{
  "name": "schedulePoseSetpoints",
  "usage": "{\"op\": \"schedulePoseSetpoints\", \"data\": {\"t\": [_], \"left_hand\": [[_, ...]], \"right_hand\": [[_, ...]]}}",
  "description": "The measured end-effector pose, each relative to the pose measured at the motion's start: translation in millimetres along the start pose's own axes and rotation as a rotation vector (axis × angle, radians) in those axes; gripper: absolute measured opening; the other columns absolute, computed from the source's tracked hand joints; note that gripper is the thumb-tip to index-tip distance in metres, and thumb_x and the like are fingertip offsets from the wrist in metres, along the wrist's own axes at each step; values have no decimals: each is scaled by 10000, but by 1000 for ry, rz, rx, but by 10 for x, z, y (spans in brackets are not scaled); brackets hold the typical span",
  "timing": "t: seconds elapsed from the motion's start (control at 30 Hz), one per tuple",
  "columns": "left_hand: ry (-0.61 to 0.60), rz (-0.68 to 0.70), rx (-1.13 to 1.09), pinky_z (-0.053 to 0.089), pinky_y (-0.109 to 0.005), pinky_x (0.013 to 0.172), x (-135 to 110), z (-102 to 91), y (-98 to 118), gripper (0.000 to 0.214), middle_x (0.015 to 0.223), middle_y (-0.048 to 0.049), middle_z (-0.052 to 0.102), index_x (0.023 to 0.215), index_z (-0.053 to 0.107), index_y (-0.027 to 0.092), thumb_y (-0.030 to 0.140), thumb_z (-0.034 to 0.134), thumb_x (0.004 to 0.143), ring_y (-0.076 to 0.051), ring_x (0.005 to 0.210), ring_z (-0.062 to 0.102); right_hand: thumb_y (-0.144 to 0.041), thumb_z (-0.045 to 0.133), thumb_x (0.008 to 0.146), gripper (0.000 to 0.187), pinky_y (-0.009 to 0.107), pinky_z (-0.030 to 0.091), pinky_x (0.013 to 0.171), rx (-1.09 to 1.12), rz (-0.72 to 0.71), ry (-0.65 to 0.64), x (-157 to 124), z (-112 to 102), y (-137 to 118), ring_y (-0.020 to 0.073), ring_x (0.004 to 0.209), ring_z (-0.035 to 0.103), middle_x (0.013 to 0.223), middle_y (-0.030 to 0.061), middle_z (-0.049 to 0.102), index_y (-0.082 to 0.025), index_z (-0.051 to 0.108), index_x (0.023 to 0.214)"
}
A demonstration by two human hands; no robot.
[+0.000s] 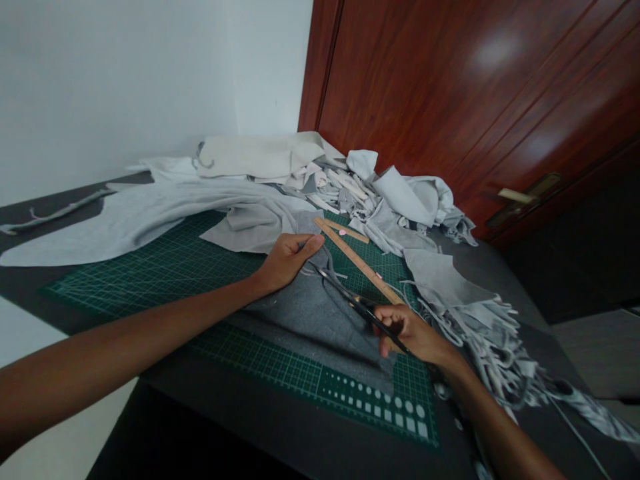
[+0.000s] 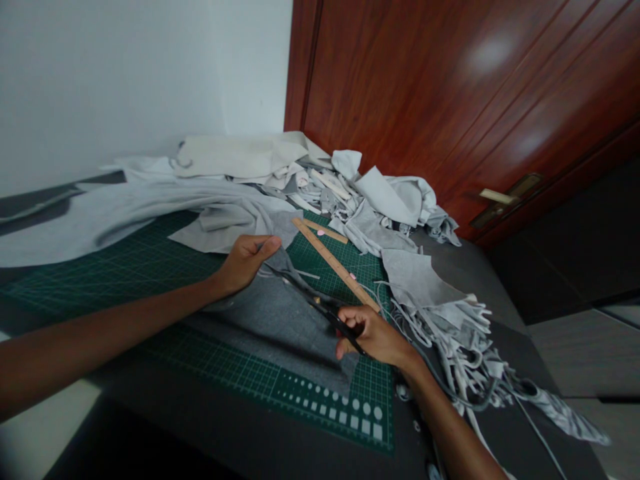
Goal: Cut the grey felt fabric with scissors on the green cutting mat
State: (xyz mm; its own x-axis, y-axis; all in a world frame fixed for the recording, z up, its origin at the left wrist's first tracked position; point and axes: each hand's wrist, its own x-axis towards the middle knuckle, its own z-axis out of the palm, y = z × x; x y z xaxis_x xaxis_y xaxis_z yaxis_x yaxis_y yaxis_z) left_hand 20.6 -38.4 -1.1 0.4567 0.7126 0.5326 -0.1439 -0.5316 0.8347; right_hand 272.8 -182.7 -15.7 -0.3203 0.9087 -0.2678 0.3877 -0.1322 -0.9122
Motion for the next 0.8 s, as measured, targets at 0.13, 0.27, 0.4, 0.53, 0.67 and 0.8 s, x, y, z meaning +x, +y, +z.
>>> {"op": "schedulePoseSetpoints", "data": {"t": [0.13, 0.27, 0.4, 0.53, 0.67, 0.8], "left_hand": [[14, -12, 17, 316, -198, 477, 3, -1, -17, 546, 537, 41, 429, 536, 432, 174, 544, 548, 920, -85, 516, 391], [11, -15, 12, 312, -205, 485, -3, -2, -7, 551, 543, 41, 421, 532, 416, 177, 544, 543, 924, -86, 527, 394], [-3, -29, -3, 305, -204, 503, -16, -1, 28, 525, 560, 46, 404, 550, 434, 172, 503, 536, 944, -79, 549, 368], [-14, -24, -9, 310, -204, 506, -14, 1, 45, 517, 561, 46, 403, 556, 424, 174, 488, 527, 954, -78, 550, 345], [-3, -11, 19, 306, -205, 485, -2, 3, 17, 542, 540, 47, 394, 550, 420, 177, 539, 530, 938, -80, 520, 349], [12, -4, 41, 310, -207, 465, 2, 4, -15, 553, 525, 44, 407, 547, 437, 178, 568, 535, 927, -87, 500, 374]], "right_hand": [[-647, 741, 735, 512, 222, 246, 476, -6, -10, -15, 2, -11, 20, 105, 478, 498, 555, -26, 593, -190, 512, 696], [-557, 794, 713, 459, 219, 252, 488, 1, 2, -13, -2, -16, 42, 109, 499, 510, 559, -35, 595, -192, 517, 709], [-514, 814, 701, 438, 214, 268, 492, -5, 13, 1, -4, -10, 35, 106, 511, 502, 576, -40, 579, -189, 519, 694], [-527, 809, 697, 454, 210, 256, 475, -11, 11, 3, -3, -8, 15, 94, 494, 476, 564, -50, 555, -191, 505, 674], [-514, 794, 721, 437, 207, 265, 478, -8, 7, -12, -1, -11, 24, 101, 502, 516, 566, -47, 561, -191, 502, 688], [-538, 779, 737, 449, 208, 263, 467, -12, -7, -1, 1, -5, 29, 97, 502, 510, 587, -40, 565, -188, 502, 680]]}}
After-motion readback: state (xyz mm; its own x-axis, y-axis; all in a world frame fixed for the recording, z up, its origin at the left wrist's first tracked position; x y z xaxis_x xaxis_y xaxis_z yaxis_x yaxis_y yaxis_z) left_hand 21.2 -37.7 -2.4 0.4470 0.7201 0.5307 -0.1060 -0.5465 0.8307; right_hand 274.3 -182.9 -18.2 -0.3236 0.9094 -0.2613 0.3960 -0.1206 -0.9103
